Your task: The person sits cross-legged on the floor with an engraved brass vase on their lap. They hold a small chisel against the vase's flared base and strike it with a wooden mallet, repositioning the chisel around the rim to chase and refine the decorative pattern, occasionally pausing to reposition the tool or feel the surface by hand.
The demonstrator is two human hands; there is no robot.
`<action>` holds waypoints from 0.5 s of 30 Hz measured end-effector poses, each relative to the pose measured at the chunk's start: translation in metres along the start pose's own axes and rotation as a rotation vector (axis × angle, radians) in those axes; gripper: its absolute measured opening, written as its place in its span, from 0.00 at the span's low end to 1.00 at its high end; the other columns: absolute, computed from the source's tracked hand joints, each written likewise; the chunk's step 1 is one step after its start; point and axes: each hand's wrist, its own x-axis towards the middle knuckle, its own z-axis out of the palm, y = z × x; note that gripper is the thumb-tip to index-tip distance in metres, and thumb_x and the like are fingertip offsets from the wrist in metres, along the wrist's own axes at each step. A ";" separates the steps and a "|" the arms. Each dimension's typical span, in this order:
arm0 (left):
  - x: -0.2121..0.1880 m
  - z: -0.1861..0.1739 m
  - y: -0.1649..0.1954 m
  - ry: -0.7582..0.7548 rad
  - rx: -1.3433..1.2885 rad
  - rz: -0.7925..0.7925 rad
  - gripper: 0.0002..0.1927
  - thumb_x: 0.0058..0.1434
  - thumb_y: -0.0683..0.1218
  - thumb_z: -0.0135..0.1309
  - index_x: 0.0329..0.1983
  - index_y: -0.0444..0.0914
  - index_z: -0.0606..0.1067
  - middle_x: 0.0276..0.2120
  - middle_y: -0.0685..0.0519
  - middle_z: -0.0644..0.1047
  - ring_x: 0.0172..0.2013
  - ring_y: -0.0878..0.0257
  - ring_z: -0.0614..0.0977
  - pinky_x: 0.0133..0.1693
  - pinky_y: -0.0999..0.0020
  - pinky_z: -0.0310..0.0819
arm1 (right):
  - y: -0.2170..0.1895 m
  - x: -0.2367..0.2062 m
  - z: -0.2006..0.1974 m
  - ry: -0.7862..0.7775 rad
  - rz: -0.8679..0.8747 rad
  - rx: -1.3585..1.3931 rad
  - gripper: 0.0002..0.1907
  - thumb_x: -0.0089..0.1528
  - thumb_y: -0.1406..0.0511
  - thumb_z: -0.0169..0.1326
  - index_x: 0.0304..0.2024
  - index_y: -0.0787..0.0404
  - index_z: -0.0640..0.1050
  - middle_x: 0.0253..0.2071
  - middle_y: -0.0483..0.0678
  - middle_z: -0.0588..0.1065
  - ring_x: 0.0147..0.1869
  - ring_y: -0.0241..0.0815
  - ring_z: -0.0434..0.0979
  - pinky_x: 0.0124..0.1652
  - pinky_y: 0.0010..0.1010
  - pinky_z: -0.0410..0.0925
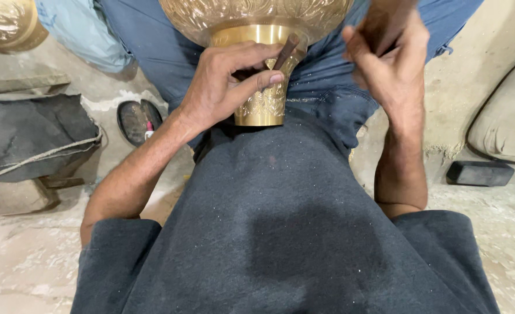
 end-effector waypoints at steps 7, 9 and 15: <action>0.001 0.000 -0.001 -0.019 0.044 0.009 0.18 0.71 0.50 0.61 0.59 0.36 0.79 0.46 0.48 0.84 0.43 0.60 0.87 0.46 0.65 0.85 | -0.016 0.007 -0.004 -0.012 0.456 0.372 0.11 0.65 0.68 0.61 0.42 0.65 0.71 0.29 0.49 0.76 0.26 0.41 0.73 0.28 0.35 0.64; 0.001 0.000 0.000 -0.002 0.118 0.094 0.17 0.72 0.50 0.62 0.58 0.37 0.79 0.49 0.47 0.83 0.47 0.59 0.87 0.49 0.64 0.85 | -0.018 0.007 -0.004 0.000 -0.078 -0.193 0.16 0.55 0.71 0.66 0.41 0.65 0.72 0.30 0.52 0.74 0.32 0.49 0.75 0.33 0.40 0.67; 0.001 -0.004 0.005 -0.040 0.026 0.001 0.19 0.71 0.49 0.60 0.61 0.35 0.77 0.48 0.48 0.83 0.44 0.60 0.87 0.46 0.66 0.85 | -0.009 -0.002 -0.002 -0.026 -0.038 -0.222 0.17 0.60 0.73 0.67 0.43 0.67 0.71 0.34 0.55 0.73 0.36 0.55 0.73 0.38 0.42 0.68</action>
